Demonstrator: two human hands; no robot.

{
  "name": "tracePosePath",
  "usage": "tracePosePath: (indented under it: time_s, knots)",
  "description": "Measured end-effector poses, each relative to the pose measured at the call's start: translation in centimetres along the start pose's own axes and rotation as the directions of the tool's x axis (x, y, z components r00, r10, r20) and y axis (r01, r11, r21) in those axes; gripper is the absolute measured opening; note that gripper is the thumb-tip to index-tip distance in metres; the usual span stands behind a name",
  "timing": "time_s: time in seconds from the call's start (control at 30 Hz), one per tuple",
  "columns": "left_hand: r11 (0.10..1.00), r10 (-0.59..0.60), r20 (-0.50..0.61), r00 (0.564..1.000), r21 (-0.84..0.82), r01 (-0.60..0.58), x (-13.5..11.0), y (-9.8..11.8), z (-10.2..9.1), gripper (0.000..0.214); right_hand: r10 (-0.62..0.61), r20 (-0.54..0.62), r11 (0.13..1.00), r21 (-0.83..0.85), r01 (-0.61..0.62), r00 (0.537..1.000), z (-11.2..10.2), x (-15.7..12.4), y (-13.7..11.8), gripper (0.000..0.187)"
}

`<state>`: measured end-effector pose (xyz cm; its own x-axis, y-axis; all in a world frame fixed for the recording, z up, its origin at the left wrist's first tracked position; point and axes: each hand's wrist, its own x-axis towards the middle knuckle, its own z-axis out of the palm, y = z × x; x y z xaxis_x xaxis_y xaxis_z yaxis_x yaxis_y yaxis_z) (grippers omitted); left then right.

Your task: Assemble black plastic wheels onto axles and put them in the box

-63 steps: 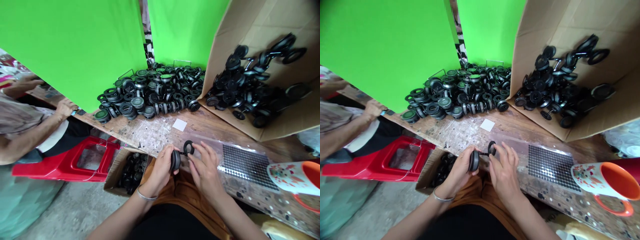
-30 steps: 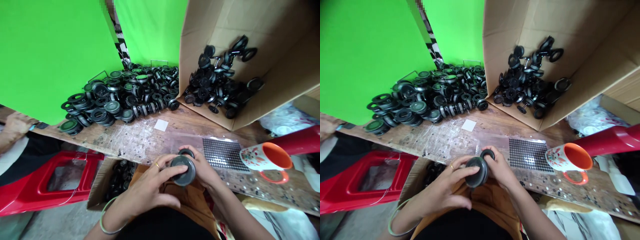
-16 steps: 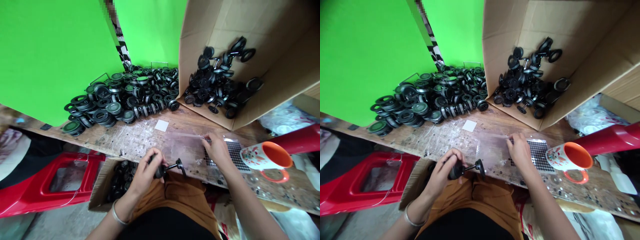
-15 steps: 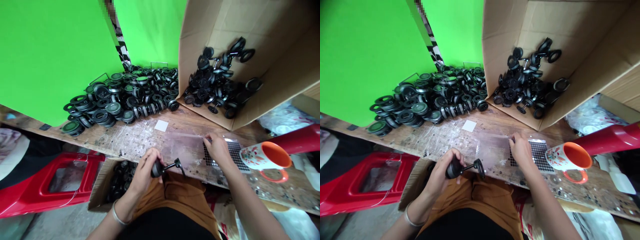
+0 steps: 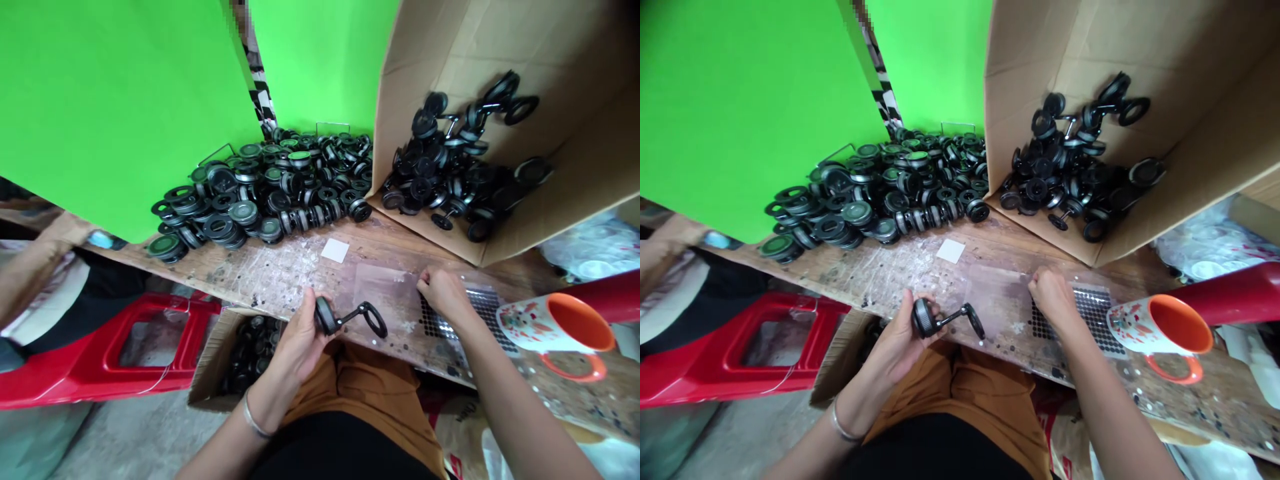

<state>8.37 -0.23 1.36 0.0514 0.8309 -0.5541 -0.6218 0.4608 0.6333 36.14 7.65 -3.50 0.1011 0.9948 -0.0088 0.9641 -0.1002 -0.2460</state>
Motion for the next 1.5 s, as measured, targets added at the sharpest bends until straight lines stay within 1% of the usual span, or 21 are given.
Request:
tracePosePath:
  time_s: [0.1, 0.17, 0.23, 0.3, 0.33, 0.37, 0.43, 0.53, 0.7, 0.83, 0.93, 1.03, 1.1, 1.13, 1.2, 1.23, 1.3, 1.33, 1.37, 1.43, 1.5]
  knots:
    - [0.998, 0.058, -0.043, 0.997, -0.008, -0.059, 0.3, -0.5, -0.2, 0.035, -0.009, -0.054, 1.0, -0.015, 0.008, 0.999, 0.1, -0.7, -0.5, 0.01]
    - [0.992, 0.124, -0.058, 0.991, -0.011, -0.124, 0.4, -0.8, -0.5, 0.027, -0.045, -0.135, 0.999, 0.01, 0.047, 0.99, -0.4, -1.8, -1.4, 0.009]
    - [0.984, 0.179, -0.066, 0.982, 0.015, -0.178, 0.4, -0.9, -0.8, 0.027, -0.139, -0.284, 0.976, 0.122, 0.18, 0.949, -1.3, -3.4, -3.1, 0.008]
    - [0.978, 0.203, -0.061, 0.977, 0.066, -0.199, 0.4, -1.0, -1.0, 0.035, -0.251, -0.421, 0.877, 0.282, 0.389, 0.872, -2.5, -5.6, -5.5, 0.006]
    - [0.974, 0.211, -0.055, 0.976, 0.101, -0.205, 0.4, -1.1, -1.1, 0.04, -0.304, -0.419, 0.813, 0.354, 0.462, 0.856, -3.1, -6.7, -6.9, 0.005]
    - [0.966, 0.225, -0.048, 0.973, 0.14, -0.216, 0.4, -1.1, -1.0, 0.044, -0.358, -0.371, 0.754, 0.426, 0.5, 0.857, -3.6, -7.7, -8.2, 0.005]
    - [0.94, 0.269, -0.041, 0.962, 0.226, -0.254, 0.3, -1.1, -0.9, 0.05, -0.441, -0.25, 0.668, 0.55, 0.502, 0.862, -3.9, -9.4, -10.7, 0.008]
    - [0.892, 0.352, -0.03, 0.935, 0.315, -0.325, 0.1, -1.1, -0.5, 0.053, -0.493, -0.143, 0.626, 0.627, 0.464, 0.858, -3.1, -10.6, -13.0, 0.012]
    - [0.883, 0.366, -0.016, 0.93, 0.321, -0.342, -0.1, -1.1, -0.2, 0.053, -0.486, -0.147, 0.645, 0.605, 0.467, 0.861, -1.7, -10.7, -13.7, 0.015]
    - [0.894, 0.362, -0.057, 0.931, 0.305, -0.329, 0.0, -1.1, -0.1, 0.053, -0.523, -0.174, 0.647, 0.557, 0.521, 0.834, -1.9, -10.6, -13.7, 0.015]
    - [0.915, 0.338, -0.088, 0.937, 0.265, -0.305, 0.2, -1.1, -0.3, 0.049, -0.562, -0.3, 0.632, 0.447, 0.634, 0.771, -1.9, -11.0, -13.8, 0.011]
    - [0.941, 0.313, -0.106, 0.944, 0.169, -0.294, 0.6, -0.8, -0.7, 0.044, -0.618, -0.427, 0.599, 0.288, 0.747, 0.66, -1.6, -12.0, -13.9, 0.018]
    - [0.947, 0.315, -0.125, 0.941, 0.113, -0.302, 1.0, -0.5, -0.8, 0.041, -0.672, -0.429, 0.589, 0.185, 0.787, 0.604, -1.3, -12.8, -13.9, 0.027]
    - [0.949, 0.31, -0.128, 0.942, 0.101, -0.299, 1.1, -0.4, -0.9, 0.04, -0.695, -0.404, 0.591, 0.151, 0.793, 0.595, -1.2, -13.0, -13.8, 0.031]
    - [0.954, 0.292, -0.111, 0.95, 0.098, -0.282, 1.3, -0.1, -0.8, 0.04, -0.718, -0.344, 0.598, 0.142, 0.789, 0.605, -1.1, -13.0, -13.2, 0.035]
    - [0.956, 0.286, -0.095, 0.953, 0.099, -0.277, 1.4, 0.0, -0.7, 0.039, -0.702, -0.341, 0.609, 0.168, 0.775, 0.625, -1.2, -12.7, -12.5, 0.034]
    - [0.955, 0.29, -0.086, 0.953, 0.097, -0.281, 1.4, 0.2, -0.4, 0.038, -0.585, -0.379, 0.678, 0.257, 0.689, 0.717, -1.4, -11.2, -10.3, 0.028]
    - [0.952, 0.298, -0.093, 0.95, 0.097, -0.289, 1.4, 0.2, -0.4, 0.037, -0.487, -0.394, 0.734, 0.299, 0.61, 0.779, -1.5, -10.1, -8.9, 0.023]
    - [0.951, 0.302, -0.101, 0.948, 0.099, -0.292, 1.4, 0.1, -0.3, 0.037, -0.355, -0.39, 0.806, 0.333, 0.49, 0.85, -1.5, -8.9, -7.4, 0.02]
    - [0.951, 0.301, -0.11, 0.947, 0.112, -0.289, 1.5, -0.1, -0.3, 0.036, -0.184, -0.245, 0.93, 0.271, 0.249, 0.952, -1.3, -6.3, -4.2, 0.016]
    - [0.945, 0.311, -0.095, 0.946, 0.135, -0.297, 1.5, -0.4, -0.2, 0.036, -0.094, -0.195, 0.964, 0.227, 0.138, 0.976, -0.8, -4.0, -1.5, 0.017]
